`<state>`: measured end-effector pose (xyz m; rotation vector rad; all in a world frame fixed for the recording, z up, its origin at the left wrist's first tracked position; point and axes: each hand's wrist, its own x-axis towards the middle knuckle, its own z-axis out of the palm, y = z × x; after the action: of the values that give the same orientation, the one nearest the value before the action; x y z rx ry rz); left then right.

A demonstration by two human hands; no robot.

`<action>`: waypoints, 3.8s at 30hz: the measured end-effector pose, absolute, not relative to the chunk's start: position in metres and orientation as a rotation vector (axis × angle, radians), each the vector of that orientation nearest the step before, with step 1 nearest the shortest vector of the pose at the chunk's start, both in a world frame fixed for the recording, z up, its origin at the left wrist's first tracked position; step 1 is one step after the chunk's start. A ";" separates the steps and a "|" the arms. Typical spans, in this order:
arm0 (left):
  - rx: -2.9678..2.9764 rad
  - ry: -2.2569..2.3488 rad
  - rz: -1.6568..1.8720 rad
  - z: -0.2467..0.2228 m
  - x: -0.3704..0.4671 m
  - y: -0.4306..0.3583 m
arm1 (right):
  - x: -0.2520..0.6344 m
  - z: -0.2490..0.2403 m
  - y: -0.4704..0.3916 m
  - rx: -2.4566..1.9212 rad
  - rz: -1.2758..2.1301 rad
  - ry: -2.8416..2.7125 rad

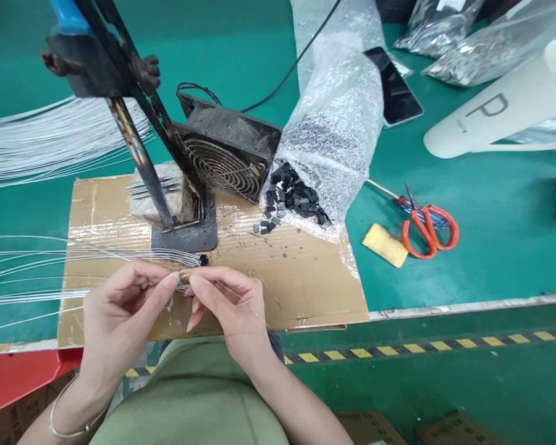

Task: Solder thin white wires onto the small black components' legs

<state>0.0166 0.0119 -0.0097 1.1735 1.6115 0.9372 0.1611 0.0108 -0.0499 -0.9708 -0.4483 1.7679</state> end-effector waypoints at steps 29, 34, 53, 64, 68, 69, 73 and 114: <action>1.263 1.525 1.049 -0.015 0.016 0.010 | 0.160 -0.048 0.008 -0.930 1.676 -0.478; 1.274 1.526 1.048 -0.016 0.017 0.009 | 0.160 -0.049 0.008 -0.942 1.673 -0.500; 1.456 1.542 0.953 -0.016 0.010 0.009 | 0.172 -0.046 0.016 -1.009 1.803 -0.523; 1.365 1.583 0.955 -0.018 0.014 0.010 | 0.170 -0.050 0.014 -1.023 1.778 -0.529; 1.349 1.572 1.009 -0.020 0.017 0.009 | 0.165 -0.049 0.013 -1.005 1.758 -0.442; 1.343 1.570 1.022 -0.021 0.019 0.009 | 0.164 -0.048 0.013 -1.001 1.752 -0.415; 1.320 1.566 1.058 -0.021 0.023 0.008 | 0.157 -0.048 0.010 -0.993 1.722 -0.345; 1.224 1.648 0.951 -0.006 0.012 0.021 | 0.176 -0.039 0.019 -1.249 1.357 -0.854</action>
<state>0.0124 0.0212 -0.0057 1.2240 1.6476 0.9511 0.1761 0.0194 -0.0388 -1.2488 -0.8541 1.3566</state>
